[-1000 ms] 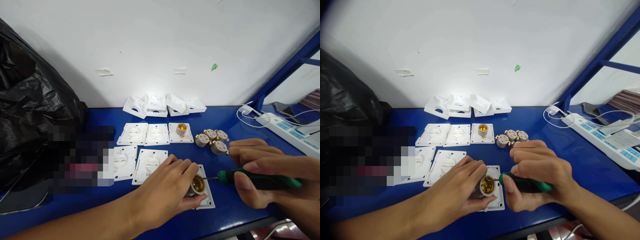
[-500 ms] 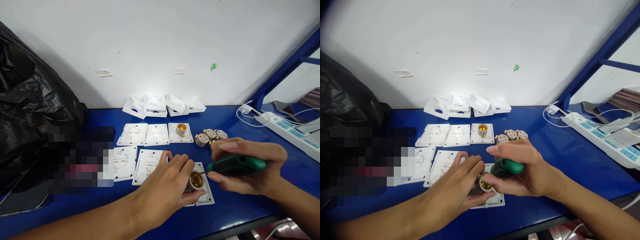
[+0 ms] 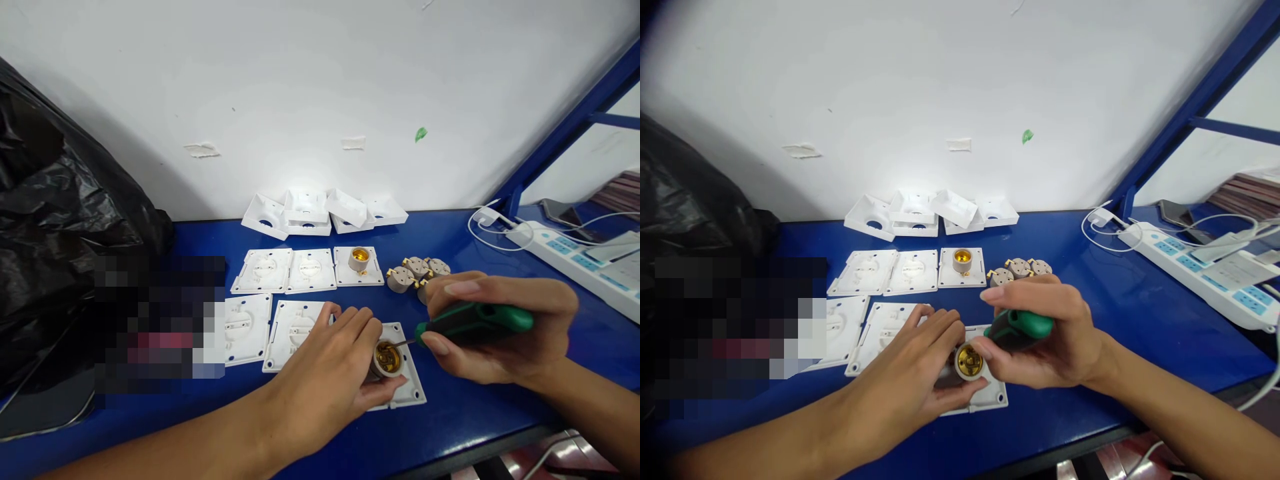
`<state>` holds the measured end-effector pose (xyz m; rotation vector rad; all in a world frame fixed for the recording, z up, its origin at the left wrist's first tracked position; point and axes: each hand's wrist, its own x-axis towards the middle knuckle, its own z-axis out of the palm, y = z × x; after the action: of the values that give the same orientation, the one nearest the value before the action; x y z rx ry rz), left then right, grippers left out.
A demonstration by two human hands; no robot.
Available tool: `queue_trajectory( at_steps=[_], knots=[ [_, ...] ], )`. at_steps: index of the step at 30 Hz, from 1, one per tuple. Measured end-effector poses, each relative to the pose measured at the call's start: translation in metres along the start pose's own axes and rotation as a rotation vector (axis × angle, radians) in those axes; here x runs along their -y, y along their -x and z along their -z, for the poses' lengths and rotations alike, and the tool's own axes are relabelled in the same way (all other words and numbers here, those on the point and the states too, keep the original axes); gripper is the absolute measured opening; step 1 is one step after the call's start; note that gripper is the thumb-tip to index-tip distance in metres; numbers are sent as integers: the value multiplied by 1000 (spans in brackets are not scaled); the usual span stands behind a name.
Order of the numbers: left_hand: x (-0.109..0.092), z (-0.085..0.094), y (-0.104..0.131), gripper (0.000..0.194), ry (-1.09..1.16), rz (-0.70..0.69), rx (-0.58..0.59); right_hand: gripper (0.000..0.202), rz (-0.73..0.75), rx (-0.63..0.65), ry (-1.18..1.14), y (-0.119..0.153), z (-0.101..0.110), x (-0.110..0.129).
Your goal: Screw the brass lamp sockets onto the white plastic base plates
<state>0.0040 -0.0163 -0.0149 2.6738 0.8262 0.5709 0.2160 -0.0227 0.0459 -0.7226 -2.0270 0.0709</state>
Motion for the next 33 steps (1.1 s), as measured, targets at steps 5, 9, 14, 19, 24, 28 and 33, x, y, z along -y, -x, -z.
queue_trajectory(
  at_steps=[5,9,14,19,24,28,33],
  knots=[
    [0,-1,0,31,-39,-6,17,27,-50,50,-16,2,2,-2],
    [-1,1,0,29,-48,-6,39,23,-90,112,-2,3,5,-2],
    [-3,4,-1,26,-33,7,62,23,-83,85,6,4,4,-1],
    [-3,4,-1,26,-40,12,76,25,-73,60,-1,7,4,-3],
    [-1,3,0,26,-47,3,59,21,-122,87,-10,6,7,-5],
    [-1,1,0,25,-46,-7,46,21,-114,90,-14,5,7,-4],
    [-2,1,0,26,-52,-1,54,20,-74,66,48,4,4,-1]
  ],
)
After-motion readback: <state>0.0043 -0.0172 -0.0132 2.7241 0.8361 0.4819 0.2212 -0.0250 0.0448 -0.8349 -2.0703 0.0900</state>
